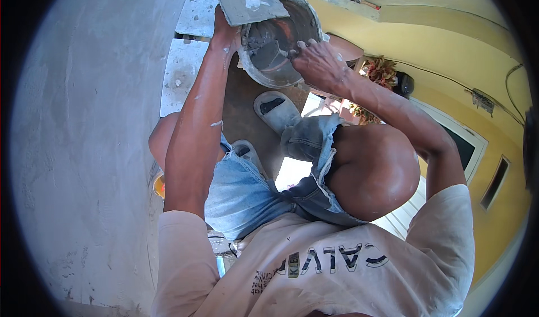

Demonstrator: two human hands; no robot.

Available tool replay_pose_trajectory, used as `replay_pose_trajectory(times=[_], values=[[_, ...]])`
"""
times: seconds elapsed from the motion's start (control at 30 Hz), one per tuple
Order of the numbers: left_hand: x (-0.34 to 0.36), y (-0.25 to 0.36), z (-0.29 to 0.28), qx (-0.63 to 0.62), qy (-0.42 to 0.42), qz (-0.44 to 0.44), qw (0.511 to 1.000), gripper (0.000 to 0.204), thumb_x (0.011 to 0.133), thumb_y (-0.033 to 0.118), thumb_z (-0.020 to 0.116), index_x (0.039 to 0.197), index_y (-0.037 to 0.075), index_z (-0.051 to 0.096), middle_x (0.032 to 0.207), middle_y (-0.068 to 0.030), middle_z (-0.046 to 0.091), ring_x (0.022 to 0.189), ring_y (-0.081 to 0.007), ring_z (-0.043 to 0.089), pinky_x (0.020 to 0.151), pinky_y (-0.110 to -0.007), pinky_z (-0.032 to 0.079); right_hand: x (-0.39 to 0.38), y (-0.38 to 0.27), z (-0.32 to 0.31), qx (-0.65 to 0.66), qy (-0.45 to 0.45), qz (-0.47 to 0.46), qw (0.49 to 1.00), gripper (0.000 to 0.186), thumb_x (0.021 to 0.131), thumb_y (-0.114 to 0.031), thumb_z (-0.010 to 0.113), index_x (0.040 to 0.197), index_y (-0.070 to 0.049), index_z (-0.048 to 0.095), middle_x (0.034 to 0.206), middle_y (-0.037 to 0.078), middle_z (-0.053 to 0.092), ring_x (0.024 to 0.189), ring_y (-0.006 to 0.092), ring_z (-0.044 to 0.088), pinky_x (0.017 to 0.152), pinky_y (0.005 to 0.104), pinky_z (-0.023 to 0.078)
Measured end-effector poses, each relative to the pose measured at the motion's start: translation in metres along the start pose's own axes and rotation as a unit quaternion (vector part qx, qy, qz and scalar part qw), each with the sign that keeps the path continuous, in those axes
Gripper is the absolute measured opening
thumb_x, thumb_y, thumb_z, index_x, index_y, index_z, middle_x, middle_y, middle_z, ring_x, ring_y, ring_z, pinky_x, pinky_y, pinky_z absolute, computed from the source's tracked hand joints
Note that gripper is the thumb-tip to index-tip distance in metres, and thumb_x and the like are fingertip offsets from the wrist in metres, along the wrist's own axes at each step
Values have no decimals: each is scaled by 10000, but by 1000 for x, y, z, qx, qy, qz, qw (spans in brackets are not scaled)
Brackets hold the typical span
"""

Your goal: Plastering a concrete block wall using a trowel and mortar.

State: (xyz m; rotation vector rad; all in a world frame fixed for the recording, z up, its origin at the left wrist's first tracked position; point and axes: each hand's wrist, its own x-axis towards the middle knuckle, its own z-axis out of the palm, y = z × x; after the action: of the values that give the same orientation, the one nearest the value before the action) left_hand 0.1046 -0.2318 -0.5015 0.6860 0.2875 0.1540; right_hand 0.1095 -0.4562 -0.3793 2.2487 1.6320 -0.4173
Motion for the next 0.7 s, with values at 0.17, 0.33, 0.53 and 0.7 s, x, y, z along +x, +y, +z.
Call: replay_pose_trajectory(times=[0.17,0.33,0.53,0.7], values=[[5,-10,7,70,0,-5,998,330,1039,181,631,1331,33,584,1197,-95,677,1044,-222,695,871,-367,589,9,15,-9,40,68,120,990,167,885,-103,649,974,8,737,959,210,690,788,365,711,676,500,567],[5,-29,22,114,-7,32,993,272,1019,126,633,1252,-15,635,1124,-105,706,957,-180,698,801,-337,580,-10,56,6,110,-107,224,962,189,786,-169,740,884,-8,729,812,206,717,813,403,704,738,502,569],[-6,-25,38,230,-39,100,967,240,937,150,713,1106,-20,700,1011,-96,749,895,-156,705,746,-330,561,-36,64,-16,162,-55,245,954,144,821,-155,690,902,-42,731,804,190,719,789,394,706,736,494,564],[8,-51,26,295,24,180,938,230,861,158,778,1010,-10,727,951,-94,779,862,-168,729,719,-341,556,-36,72,16,222,-152,142,953,202,818,-190,672,941,-75,784,936,191,762,880,368,737,798,478,591]])
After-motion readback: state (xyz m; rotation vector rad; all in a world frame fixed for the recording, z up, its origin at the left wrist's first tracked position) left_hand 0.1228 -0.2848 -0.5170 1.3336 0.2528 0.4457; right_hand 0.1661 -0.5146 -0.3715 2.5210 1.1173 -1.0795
